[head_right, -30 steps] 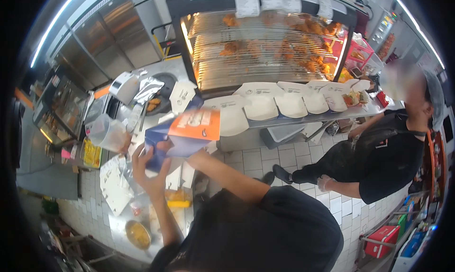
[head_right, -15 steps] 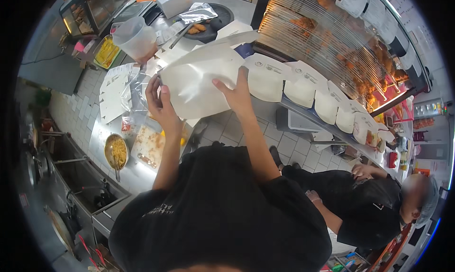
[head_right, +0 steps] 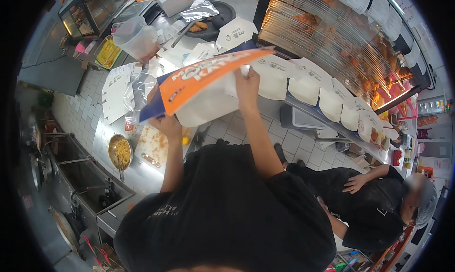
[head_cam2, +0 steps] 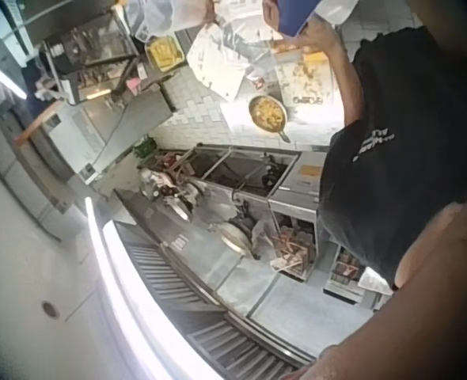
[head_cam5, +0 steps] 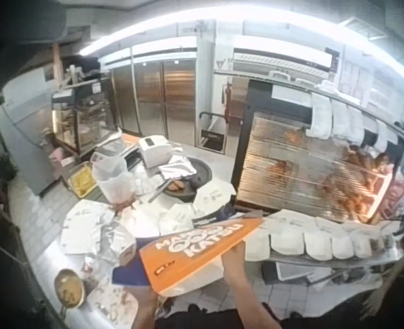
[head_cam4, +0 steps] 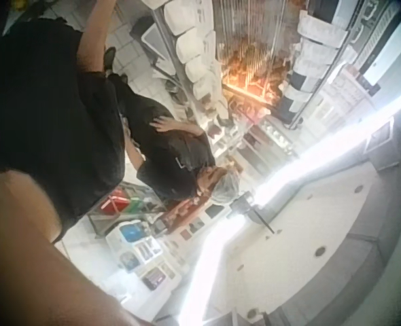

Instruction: The person folds and assembles several flat-packed cardboard food containers by hand, placing them in a row on a counter next to a heated food display.

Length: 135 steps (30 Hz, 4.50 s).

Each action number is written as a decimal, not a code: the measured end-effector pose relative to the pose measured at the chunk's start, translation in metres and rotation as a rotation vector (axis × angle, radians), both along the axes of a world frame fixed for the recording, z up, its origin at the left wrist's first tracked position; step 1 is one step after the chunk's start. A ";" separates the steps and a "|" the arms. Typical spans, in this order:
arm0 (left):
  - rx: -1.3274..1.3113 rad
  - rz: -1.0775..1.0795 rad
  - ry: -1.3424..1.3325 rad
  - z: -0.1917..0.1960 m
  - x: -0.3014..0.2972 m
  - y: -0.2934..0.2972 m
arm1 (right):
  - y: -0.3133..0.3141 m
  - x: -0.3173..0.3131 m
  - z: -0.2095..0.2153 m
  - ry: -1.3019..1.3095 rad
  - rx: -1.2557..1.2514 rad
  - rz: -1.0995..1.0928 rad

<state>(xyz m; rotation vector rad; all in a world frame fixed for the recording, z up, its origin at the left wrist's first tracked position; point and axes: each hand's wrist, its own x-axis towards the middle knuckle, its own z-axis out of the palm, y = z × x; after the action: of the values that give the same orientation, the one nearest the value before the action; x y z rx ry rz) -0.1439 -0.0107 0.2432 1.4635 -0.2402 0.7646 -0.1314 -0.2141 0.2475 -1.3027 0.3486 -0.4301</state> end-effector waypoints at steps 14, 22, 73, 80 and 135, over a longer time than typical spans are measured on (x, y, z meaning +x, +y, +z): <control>0.221 0.205 0.097 0.015 0.003 -0.009 | 0.003 0.007 -0.001 -0.129 -0.047 0.208; 0.767 -0.264 0.259 -0.046 0.015 0.004 | -0.044 -0.007 0.006 -0.075 -0.697 0.614; 0.601 -0.195 -0.169 0.013 -0.007 -0.036 | 0.015 -0.022 0.022 0.014 0.408 0.177; 0.657 -0.526 -0.106 0.026 0.011 0.003 | 0.021 -0.023 0.035 -0.075 0.245 0.208; 0.476 -0.697 0.846 -0.268 0.314 -0.220 | -0.193 0.148 0.171 -0.708 -1.486 0.262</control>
<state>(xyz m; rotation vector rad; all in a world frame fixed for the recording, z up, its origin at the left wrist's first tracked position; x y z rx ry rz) 0.1705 -0.2311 -0.0250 1.8540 -0.2589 -0.5235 0.0166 -0.4073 0.4181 -2.4184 -0.9314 -0.9515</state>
